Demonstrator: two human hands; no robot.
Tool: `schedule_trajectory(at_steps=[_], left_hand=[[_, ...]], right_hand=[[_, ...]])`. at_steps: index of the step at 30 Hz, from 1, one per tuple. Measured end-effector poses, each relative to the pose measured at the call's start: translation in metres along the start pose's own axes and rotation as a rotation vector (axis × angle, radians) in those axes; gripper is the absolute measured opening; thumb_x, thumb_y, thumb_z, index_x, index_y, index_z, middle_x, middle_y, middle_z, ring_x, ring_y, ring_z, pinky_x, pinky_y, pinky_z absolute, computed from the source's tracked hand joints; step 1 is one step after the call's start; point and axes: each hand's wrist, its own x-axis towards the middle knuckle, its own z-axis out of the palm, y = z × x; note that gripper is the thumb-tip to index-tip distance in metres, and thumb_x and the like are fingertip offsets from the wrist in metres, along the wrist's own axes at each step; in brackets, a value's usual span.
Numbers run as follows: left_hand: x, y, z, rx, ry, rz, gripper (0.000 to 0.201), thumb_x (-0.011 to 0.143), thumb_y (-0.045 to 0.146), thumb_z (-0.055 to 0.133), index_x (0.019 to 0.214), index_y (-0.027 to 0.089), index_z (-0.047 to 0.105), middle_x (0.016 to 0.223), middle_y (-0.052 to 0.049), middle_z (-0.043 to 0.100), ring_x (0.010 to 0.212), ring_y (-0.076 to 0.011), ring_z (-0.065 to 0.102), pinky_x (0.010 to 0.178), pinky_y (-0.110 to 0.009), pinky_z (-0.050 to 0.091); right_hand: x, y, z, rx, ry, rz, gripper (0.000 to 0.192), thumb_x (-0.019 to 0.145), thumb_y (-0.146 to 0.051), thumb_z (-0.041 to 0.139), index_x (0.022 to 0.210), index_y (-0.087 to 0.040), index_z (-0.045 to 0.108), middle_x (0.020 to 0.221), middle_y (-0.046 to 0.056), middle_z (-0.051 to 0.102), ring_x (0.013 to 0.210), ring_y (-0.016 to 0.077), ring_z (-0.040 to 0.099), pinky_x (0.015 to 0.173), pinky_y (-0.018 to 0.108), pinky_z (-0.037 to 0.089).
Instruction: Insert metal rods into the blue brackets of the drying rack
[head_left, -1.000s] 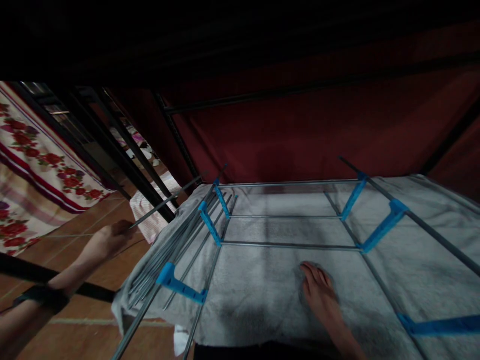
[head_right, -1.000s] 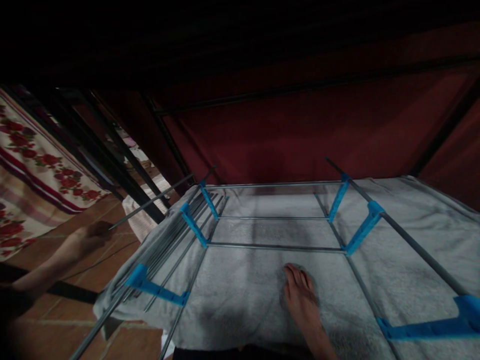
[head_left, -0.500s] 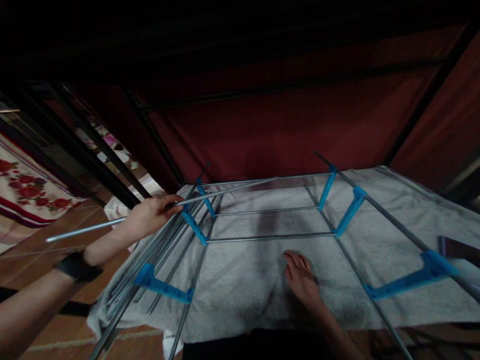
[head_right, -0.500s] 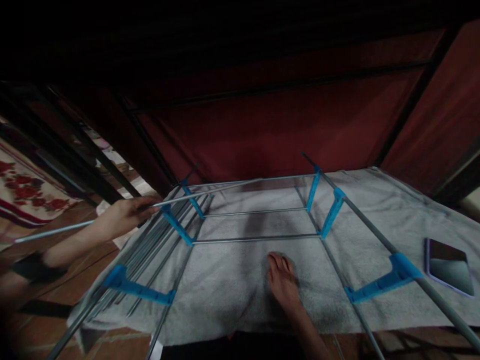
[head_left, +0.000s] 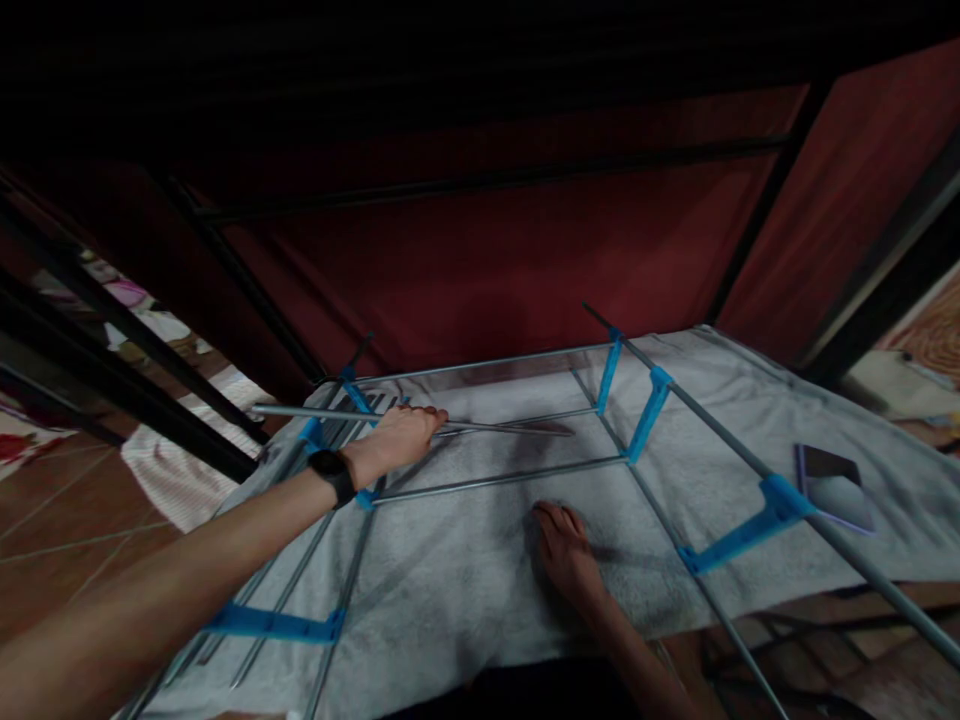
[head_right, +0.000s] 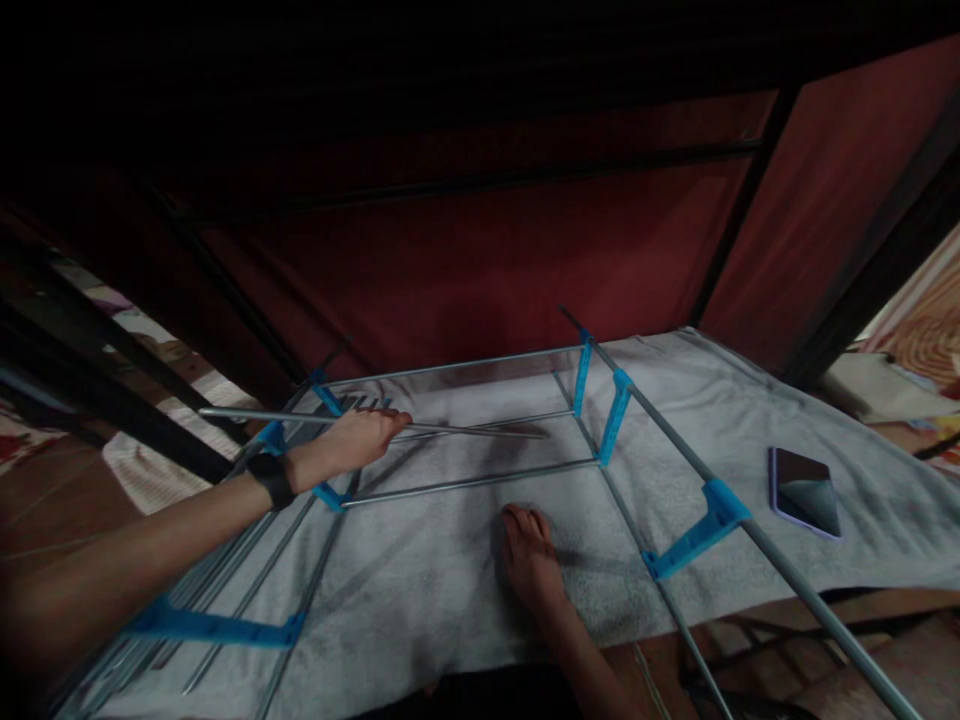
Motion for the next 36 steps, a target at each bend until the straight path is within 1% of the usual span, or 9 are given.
schedule_trajectory(at_steps=[5,11,14,18,20,23,27,31,36], left_hand=[[0.023,0.008,0.017,-0.027,-0.018,0.021,0.051,0.088,0.001,0.041,0.13,0.019,0.063,0.118,-0.014,0.073,0.104,-0.0253,0.072,0.09,-0.036,0.052],[0.047,0.025,0.03,-0.108,-0.058,0.042,0.052,0.089,0.001,0.041,0.131,0.02,0.064,0.122,-0.015,0.072,0.109,-0.0252,0.071,0.093,-0.035,0.052],[0.061,0.038,0.036,-0.127,-0.062,0.045,0.055,0.088,0.001,0.04,0.135,0.019,0.062,0.121,-0.014,0.073,0.11,-0.0264,0.071,0.091,-0.035,0.054],[0.079,0.06,0.039,-0.149,-0.037,0.087,0.05,0.091,0.007,0.04,0.135,0.018,0.062,0.12,-0.015,0.073,0.108,-0.027,0.071,0.09,-0.037,0.055],[0.086,0.072,0.04,-0.154,-0.033,0.114,0.051,0.09,0.005,0.04,0.133,0.018,0.063,0.121,-0.015,0.072,0.108,-0.0262,0.071,0.091,-0.037,0.055],[0.094,0.086,0.042,-0.141,-0.028,0.093,0.051,0.087,0.001,0.041,0.13,0.016,0.064,0.122,-0.016,0.071,0.109,-0.0255,0.07,0.091,-0.036,0.055],[0.098,0.102,0.041,-0.129,-0.004,0.038,0.045,0.091,0.004,0.037,0.125,0.012,0.065,0.118,-0.019,0.071,0.108,-0.0275,0.069,0.09,-0.039,0.054],[0.093,0.116,0.04,-0.141,0.027,-0.009,0.042,0.094,0.007,0.036,0.124,0.012,0.065,0.118,-0.02,0.07,0.111,-0.0289,0.068,0.093,-0.041,0.052],[0.079,0.122,0.05,-0.196,0.054,-0.09,0.039,0.097,0.011,0.036,0.121,0.015,0.066,0.114,-0.018,0.071,0.106,-0.0278,0.069,0.089,-0.038,0.052]], right_hand=[[0.001,-0.002,-0.003,0.036,0.015,0.023,0.05,0.091,-0.007,0.045,0.136,-0.025,0.058,0.132,0.008,0.066,0.123,0.0274,0.058,0.107,0.048,0.049],[0.003,-0.003,-0.005,0.064,-0.007,0.045,0.049,0.091,-0.006,0.045,0.135,-0.022,0.057,0.134,0.008,0.064,0.122,0.0258,0.058,0.11,0.048,0.047],[0.002,-0.002,-0.004,0.069,-0.016,0.039,0.049,0.091,-0.006,0.045,0.136,-0.022,0.056,0.135,0.009,0.064,0.123,0.0262,0.058,0.111,0.049,0.046],[0.002,-0.001,-0.002,0.076,-0.016,0.041,0.051,0.089,-0.005,0.046,0.136,-0.022,0.056,0.134,0.009,0.064,0.123,0.0263,0.058,0.111,0.05,0.047],[0.003,-0.001,-0.002,0.091,-0.018,0.044,0.052,0.089,-0.005,0.046,0.136,-0.023,0.056,0.134,0.009,0.064,0.122,0.0261,0.058,0.11,0.051,0.047],[0.004,-0.002,-0.004,0.121,-0.022,0.052,0.053,0.089,-0.004,0.043,0.137,-0.023,0.055,0.134,0.009,0.064,0.122,0.0258,0.058,0.11,0.052,0.047],[0.005,-0.003,-0.006,0.124,-0.017,0.064,0.051,0.09,-0.005,0.042,0.135,-0.023,0.056,0.134,0.009,0.064,0.124,0.0254,0.058,0.113,0.051,0.044],[0.006,-0.002,-0.006,0.113,-0.035,0.053,0.051,0.088,-0.005,0.041,0.134,-0.022,0.056,0.134,0.01,0.063,0.124,0.0261,0.057,0.113,0.052,0.043],[0.005,-0.002,-0.004,0.104,-0.06,0.059,0.048,0.09,-0.005,0.039,0.132,-0.018,0.057,0.134,0.011,0.064,0.122,0.0246,0.058,0.114,0.049,0.04]])
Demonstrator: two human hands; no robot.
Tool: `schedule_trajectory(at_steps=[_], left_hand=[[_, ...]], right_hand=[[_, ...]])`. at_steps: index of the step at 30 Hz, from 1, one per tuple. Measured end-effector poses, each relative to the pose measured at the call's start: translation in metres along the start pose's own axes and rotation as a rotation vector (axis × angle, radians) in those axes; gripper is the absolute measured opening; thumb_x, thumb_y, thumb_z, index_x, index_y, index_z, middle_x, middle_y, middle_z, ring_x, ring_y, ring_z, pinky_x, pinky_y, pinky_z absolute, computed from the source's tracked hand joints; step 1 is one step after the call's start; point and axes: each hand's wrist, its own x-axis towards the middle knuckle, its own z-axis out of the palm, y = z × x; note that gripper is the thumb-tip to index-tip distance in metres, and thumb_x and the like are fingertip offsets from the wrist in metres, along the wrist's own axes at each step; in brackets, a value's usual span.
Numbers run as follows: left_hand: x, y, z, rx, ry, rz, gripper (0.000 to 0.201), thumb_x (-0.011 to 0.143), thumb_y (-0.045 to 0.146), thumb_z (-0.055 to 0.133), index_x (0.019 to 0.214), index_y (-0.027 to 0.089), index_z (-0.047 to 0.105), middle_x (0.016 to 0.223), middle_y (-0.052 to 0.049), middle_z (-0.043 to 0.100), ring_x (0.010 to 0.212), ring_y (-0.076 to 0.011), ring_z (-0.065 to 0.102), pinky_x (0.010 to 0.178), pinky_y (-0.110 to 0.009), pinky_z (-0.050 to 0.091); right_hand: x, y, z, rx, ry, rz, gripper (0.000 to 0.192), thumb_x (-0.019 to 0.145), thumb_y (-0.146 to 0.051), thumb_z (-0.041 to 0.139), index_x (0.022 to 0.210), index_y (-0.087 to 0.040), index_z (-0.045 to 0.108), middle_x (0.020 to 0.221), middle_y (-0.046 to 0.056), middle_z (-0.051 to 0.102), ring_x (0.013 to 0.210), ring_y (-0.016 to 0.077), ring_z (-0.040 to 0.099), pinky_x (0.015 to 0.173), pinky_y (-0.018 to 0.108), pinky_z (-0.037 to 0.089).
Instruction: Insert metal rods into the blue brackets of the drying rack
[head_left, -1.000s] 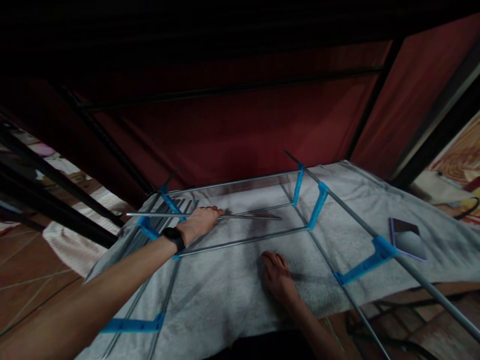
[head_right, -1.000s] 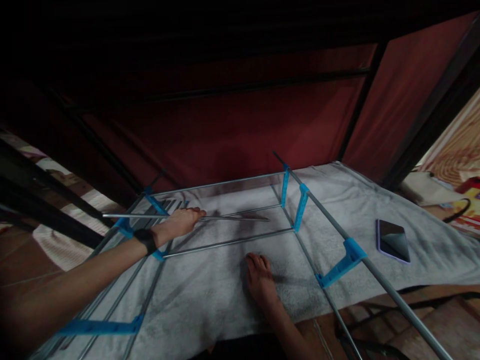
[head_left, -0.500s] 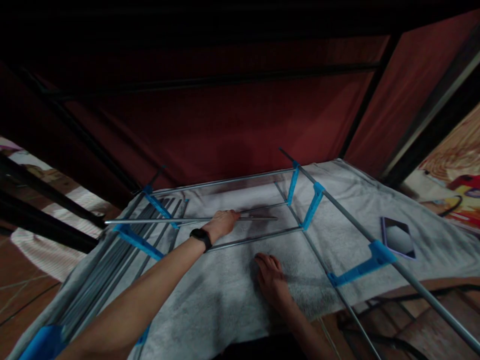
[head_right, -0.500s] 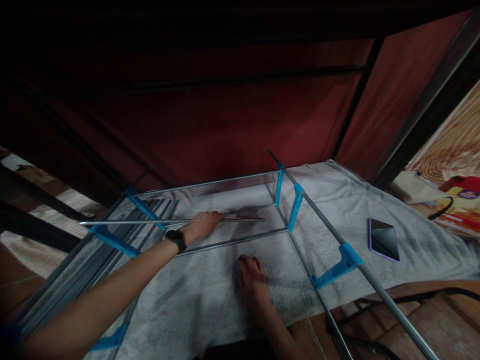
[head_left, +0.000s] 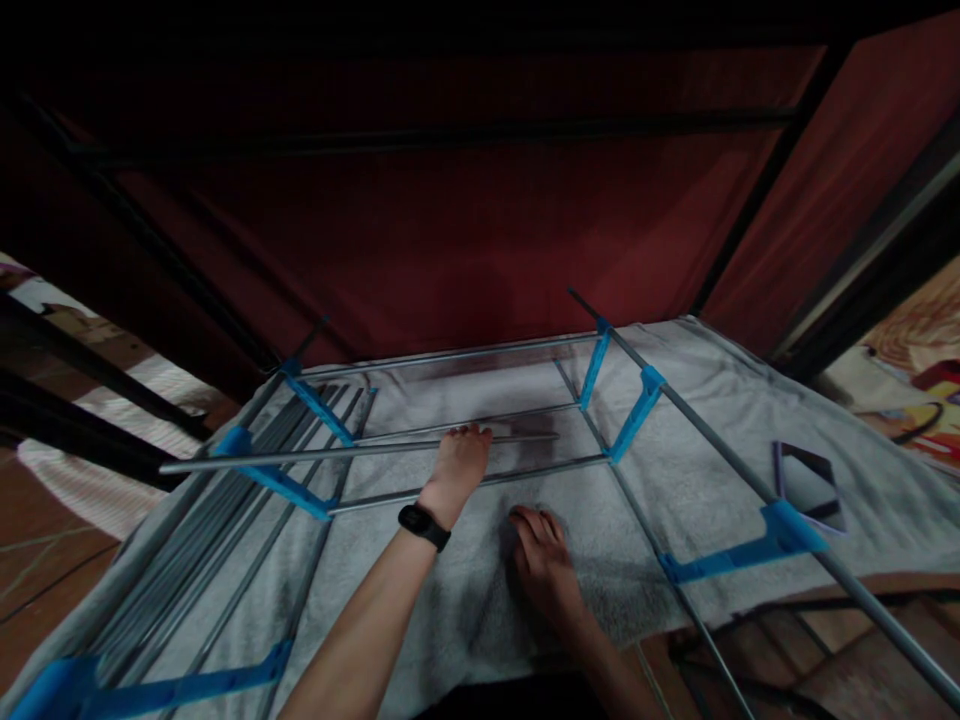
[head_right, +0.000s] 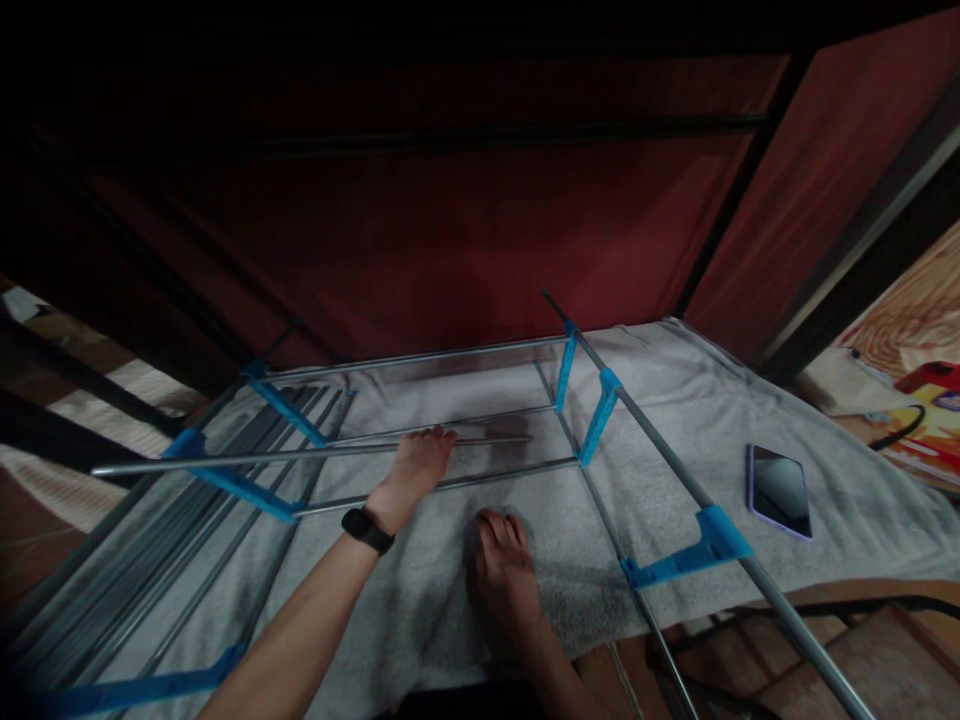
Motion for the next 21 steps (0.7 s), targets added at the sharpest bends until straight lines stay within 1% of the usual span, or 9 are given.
schedule_trajectory(at_steps=[2,5,8,11,13,16,21], left_hand=[[-0.007,-0.002,0.007,-0.024,0.025,-0.001,0.038,0.098,0.013,0.037,0.12,0.015,0.067,0.114,-0.018,0.071,0.105,-0.0284,0.069,0.089,-0.04,0.052],[-0.015,0.0,0.021,-0.026,0.078,0.001,0.038,0.097,0.012,0.038,0.123,0.015,0.066,0.12,-0.019,0.069,0.108,-0.0295,0.067,0.091,-0.042,0.052],[-0.02,0.011,0.034,-0.01,0.152,-0.011,0.039,0.094,0.005,0.039,0.122,0.014,0.065,0.116,-0.017,0.069,0.106,-0.0284,0.067,0.092,-0.042,0.051],[-0.021,0.026,0.04,-0.038,0.205,0.036,0.037,0.092,0.002,0.041,0.118,0.013,0.064,0.111,-0.015,0.069,0.104,-0.0274,0.067,0.091,-0.041,0.051],[-0.019,0.035,0.042,-0.073,0.207,0.045,0.035,0.093,0.003,0.04,0.118,0.012,0.063,0.111,-0.015,0.069,0.105,-0.0264,0.067,0.091,-0.04,0.05],[-0.017,0.04,0.048,-0.151,0.178,-0.012,0.033,0.097,0.008,0.038,0.12,0.013,0.061,0.112,-0.015,0.069,0.102,-0.0238,0.068,0.089,-0.036,0.051],[-0.015,0.032,0.071,-0.338,0.109,-0.098,0.032,0.103,0.021,0.037,0.121,0.016,0.063,0.109,-0.012,0.073,0.099,-0.0227,0.071,0.085,-0.034,0.052]], right_hand=[[-0.001,0.001,0.001,0.004,0.007,0.009,0.048,0.09,-0.006,0.04,0.133,-0.019,0.057,0.134,0.011,0.064,0.123,0.0246,0.058,0.115,0.049,0.038],[-0.002,0.001,0.002,0.01,0.018,0.006,0.05,0.09,-0.007,0.04,0.134,-0.021,0.057,0.135,0.01,0.064,0.125,0.0245,0.057,0.115,0.048,0.038],[-0.002,0.002,0.003,0.014,0.023,0.001,0.051,0.089,-0.007,0.041,0.135,-0.021,0.057,0.134,0.01,0.064,0.125,0.0244,0.057,0.114,0.047,0.039],[-0.003,0.003,0.003,0.007,0.019,-0.003,0.052,0.088,-0.006,0.041,0.135,-0.019,0.057,0.134,0.011,0.064,0.126,0.0249,0.057,0.114,0.047,0.039],[-0.003,0.004,0.003,0.001,0.02,-0.012,0.052,0.088,-0.006,0.041,0.136,-0.019,0.057,0.134,0.011,0.064,0.126,0.0254,0.056,0.114,0.048,0.039],[-0.003,0.003,0.001,-0.001,0.028,-0.022,0.053,0.088,-0.006,0.041,0.137,-0.02,0.056,0.134,0.011,0.064,0.126,0.0255,0.057,0.113,0.048,0.04],[-0.001,0.001,0.0,0.005,0.04,-0.023,0.049,0.091,-0.007,0.039,0.134,-0.02,0.057,0.132,0.011,0.065,0.123,0.0252,0.058,0.113,0.049,0.04]])
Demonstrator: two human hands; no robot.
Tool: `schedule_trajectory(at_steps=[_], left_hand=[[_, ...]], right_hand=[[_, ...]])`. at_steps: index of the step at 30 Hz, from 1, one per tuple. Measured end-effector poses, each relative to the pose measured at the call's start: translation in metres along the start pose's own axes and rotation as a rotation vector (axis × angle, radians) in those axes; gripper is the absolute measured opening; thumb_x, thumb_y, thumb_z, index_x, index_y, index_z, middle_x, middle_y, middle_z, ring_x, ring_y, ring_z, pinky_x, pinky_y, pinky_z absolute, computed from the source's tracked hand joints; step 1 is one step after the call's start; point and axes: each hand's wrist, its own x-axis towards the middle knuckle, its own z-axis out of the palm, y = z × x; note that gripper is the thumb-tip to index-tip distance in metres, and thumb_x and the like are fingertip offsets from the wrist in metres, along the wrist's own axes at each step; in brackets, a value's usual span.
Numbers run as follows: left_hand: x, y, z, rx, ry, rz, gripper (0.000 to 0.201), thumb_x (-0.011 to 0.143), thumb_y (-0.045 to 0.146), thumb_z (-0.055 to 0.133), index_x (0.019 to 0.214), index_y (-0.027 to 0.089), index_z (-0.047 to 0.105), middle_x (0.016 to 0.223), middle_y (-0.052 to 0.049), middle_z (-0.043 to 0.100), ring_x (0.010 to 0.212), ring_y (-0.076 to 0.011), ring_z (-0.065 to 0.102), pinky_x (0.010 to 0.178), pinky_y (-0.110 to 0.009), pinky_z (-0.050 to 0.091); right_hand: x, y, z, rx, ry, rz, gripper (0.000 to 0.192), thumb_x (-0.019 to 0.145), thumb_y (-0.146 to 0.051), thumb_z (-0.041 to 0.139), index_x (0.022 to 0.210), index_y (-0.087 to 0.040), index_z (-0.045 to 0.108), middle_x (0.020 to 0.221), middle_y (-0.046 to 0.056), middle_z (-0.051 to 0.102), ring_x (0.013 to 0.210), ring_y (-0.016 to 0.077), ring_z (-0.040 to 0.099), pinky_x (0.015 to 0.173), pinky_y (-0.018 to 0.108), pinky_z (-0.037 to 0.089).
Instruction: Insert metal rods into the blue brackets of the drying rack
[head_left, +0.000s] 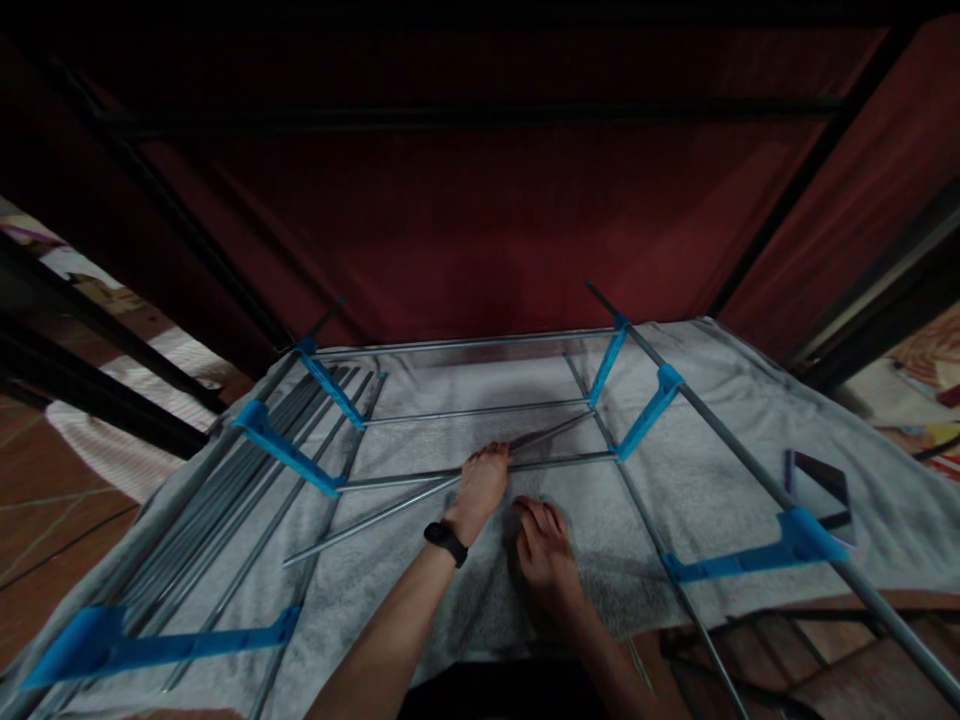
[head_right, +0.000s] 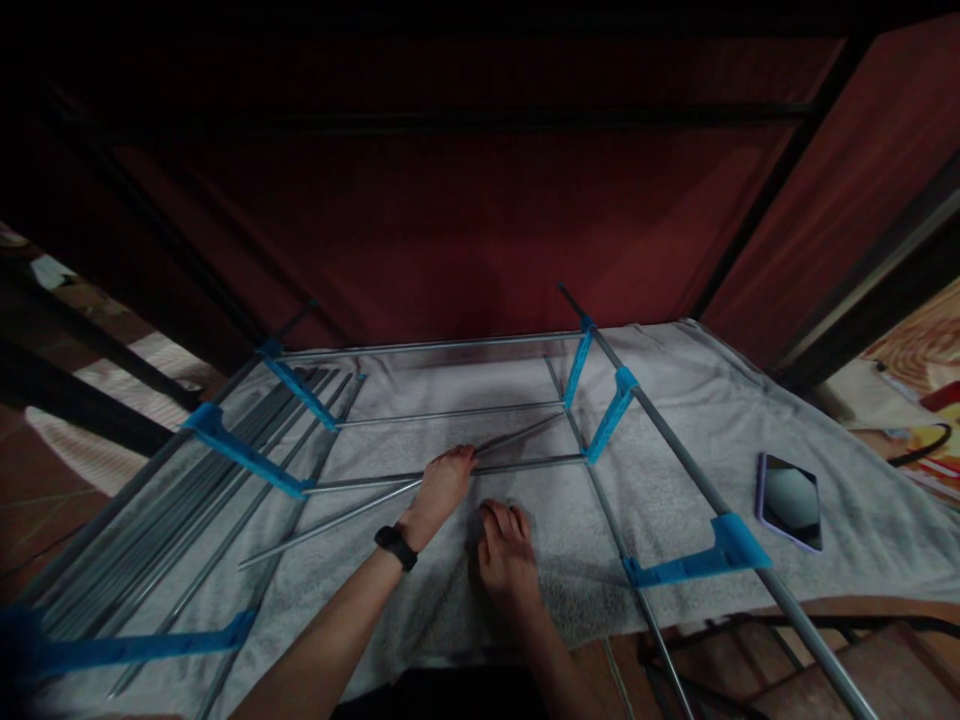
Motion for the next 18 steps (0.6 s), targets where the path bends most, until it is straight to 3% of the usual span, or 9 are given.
schedule_trajectory(at_steps=[6,9,18], left_hand=[[0.003,-0.021,0.021,-0.315,0.008,0.013,0.035,0.1,0.017,0.043,0.132,0.018,0.057,0.123,-0.011,0.072,0.108,-0.0218,0.07,0.093,-0.032,0.051],[0.001,-0.025,0.025,-0.418,0.019,-0.04,0.035,0.097,0.014,0.048,0.132,0.017,0.054,0.118,-0.01,0.073,0.105,-0.0218,0.071,0.089,-0.031,0.052],[-0.012,-0.011,0.026,-0.235,0.096,0.015,0.023,0.101,0.022,0.044,0.117,0.018,0.06,0.113,-0.009,0.072,0.1,-0.0229,0.068,0.088,-0.034,0.05]], right_hand=[[0.001,0.001,0.002,0.014,0.041,-0.023,0.046,0.093,-0.008,0.04,0.134,-0.019,0.057,0.131,0.013,0.066,0.123,0.0273,0.059,0.11,0.052,0.043],[-0.001,0.005,0.003,0.021,0.045,-0.048,0.045,0.094,-0.008,0.041,0.134,-0.019,0.057,0.13,0.014,0.066,0.122,0.0283,0.059,0.108,0.055,0.044],[-0.003,0.01,0.008,0.046,0.028,-0.05,0.045,0.093,-0.01,0.044,0.134,-0.017,0.058,0.132,0.015,0.066,0.124,0.0298,0.058,0.109,0.057,0.043]])
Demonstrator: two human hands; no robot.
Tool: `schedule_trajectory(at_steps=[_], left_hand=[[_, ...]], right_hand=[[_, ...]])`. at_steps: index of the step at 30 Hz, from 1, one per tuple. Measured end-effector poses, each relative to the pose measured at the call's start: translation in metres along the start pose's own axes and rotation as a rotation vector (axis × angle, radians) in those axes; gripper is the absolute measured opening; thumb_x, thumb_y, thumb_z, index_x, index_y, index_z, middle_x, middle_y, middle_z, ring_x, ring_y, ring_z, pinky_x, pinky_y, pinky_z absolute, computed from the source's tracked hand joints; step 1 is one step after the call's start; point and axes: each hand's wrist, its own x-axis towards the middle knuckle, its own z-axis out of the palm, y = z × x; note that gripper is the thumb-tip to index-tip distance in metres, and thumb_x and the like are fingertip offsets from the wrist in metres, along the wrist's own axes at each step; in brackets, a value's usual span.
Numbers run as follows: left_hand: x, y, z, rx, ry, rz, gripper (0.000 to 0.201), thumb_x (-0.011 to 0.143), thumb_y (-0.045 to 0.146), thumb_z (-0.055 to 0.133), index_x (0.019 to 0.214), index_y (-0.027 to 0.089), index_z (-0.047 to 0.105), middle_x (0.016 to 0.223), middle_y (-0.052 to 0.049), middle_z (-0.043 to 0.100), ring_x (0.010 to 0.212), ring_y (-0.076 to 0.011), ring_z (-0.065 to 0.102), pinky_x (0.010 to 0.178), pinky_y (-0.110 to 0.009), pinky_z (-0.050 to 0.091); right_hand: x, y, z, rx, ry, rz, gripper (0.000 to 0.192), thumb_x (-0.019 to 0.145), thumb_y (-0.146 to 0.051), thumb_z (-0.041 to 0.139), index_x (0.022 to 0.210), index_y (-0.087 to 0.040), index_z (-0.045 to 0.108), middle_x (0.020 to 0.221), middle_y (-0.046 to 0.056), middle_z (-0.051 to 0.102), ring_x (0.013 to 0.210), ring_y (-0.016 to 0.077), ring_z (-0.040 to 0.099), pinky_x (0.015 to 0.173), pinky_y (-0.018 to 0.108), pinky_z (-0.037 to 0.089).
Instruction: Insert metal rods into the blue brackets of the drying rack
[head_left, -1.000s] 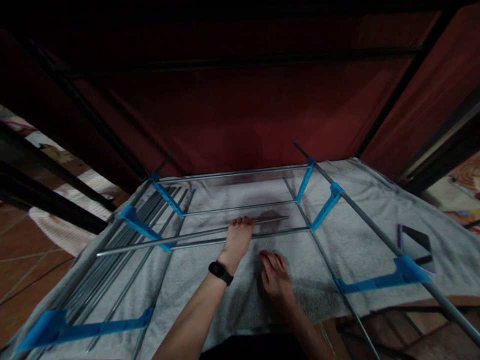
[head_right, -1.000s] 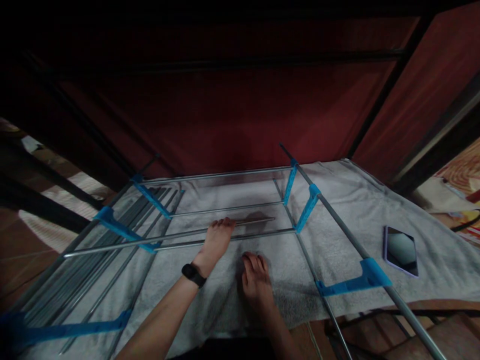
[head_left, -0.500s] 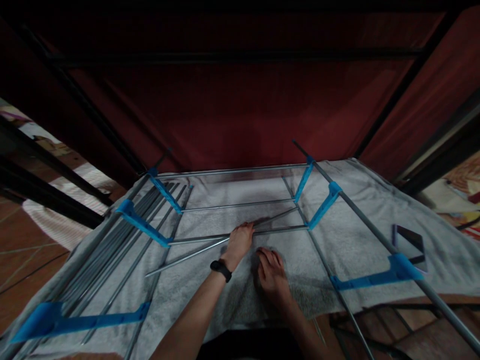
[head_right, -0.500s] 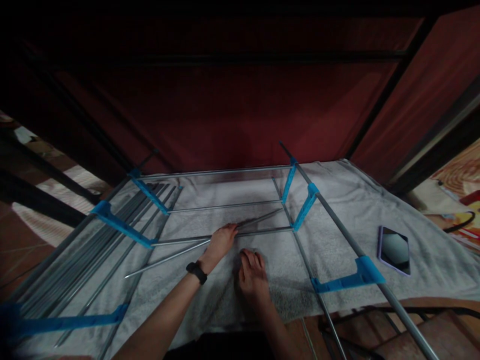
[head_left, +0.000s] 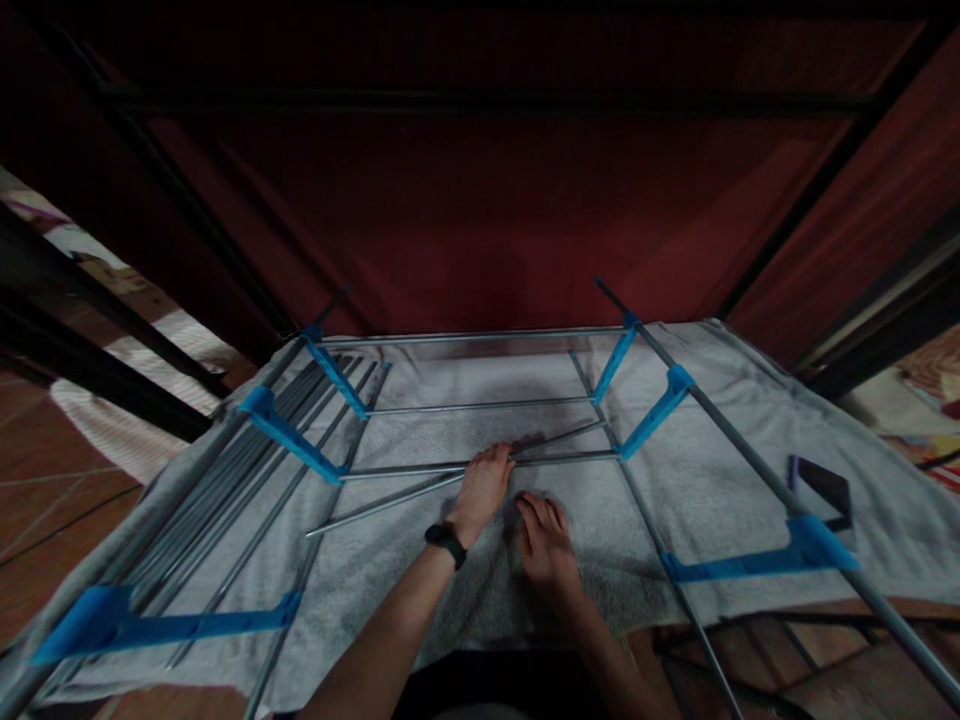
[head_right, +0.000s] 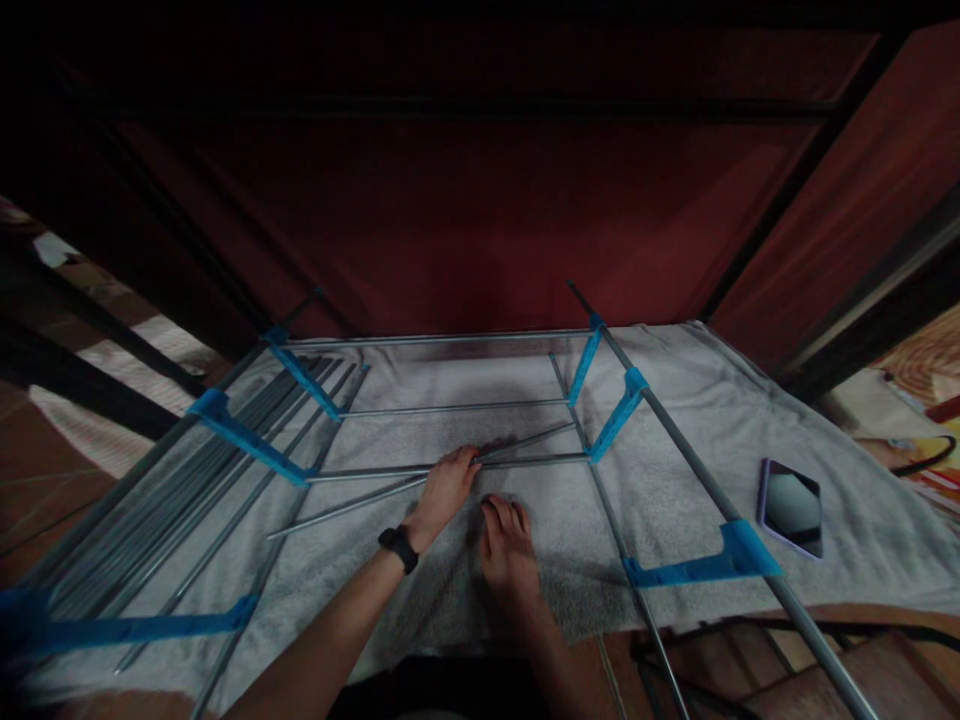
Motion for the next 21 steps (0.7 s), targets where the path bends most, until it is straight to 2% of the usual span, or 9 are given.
schedule_trajectory(at_steps=[5,11,16,21], left_hand=[[-0.007,0.004,0.007,0.134,-0.001,0.045,0.027,0.101,0.018,0.038,0.117,0.018,0.06,0.111,-0.01,0.071,0.102,-0.0237,0.066,0.094,-0.038,0.048],[-0.019,0.005,0.014,0.225,-0.005,0.173,0.031,0.096,0.009,0.042,0.122,0.017,0.058,0.113,-0.01,0.069,0.111,-0.0237,0.063,0.102,-0.04,0.045],[-0.025,0.008,0.009,0.228,-0.046,0.222,0.031,0.095,0.008,0.042,0.117,0.018,0.059,0.118,-0.011,0.067,0.113,-0.0242,0.06,0.104,-0.041,0.043],[-0.026,0.011,0.005,0.194,-0.078,0.222,0.033,0.095,0.007,0.04,0.119,0.018,0.059,0.12,-0.012,0.066,0.114,-0.0251,0.059,0.106,-0.043,0.042]], right_hand=[[0.0,0.007,0.002,0.197,0.029,0.124,0.043,0.093,-0.015,0.044,0.131,-0.023,0.062,0.13,0.011,0.068,0.124,0.0263,0.06,0.11,0.052,0.044],[0.014,0.028,0.003,0.658,0.195,0.527,0.032,0.087,-0.039,0.058,0.114,-0.025,0.068,0.118,0.009,0.072,0.106,0.0248,0.067,0.098,0.046,0.054],[0.033,0.04,-0.014,1.006,0.274,0.774,0.039,0.074,-0.044,0.074,0.106,-0.024,0.067,0.103,0.005,0.074,0.09,0.0202,0.069,0.086,0.037,0.059],[0.046,0.045,-0.033,1.145,0.335,0.889,0.035,0.075,-0.041,0.075,0.102,-0.023,0.064,0.097,0.003,0.075,0.083,0.0179,0.071,0.084,0.035,0.058]])
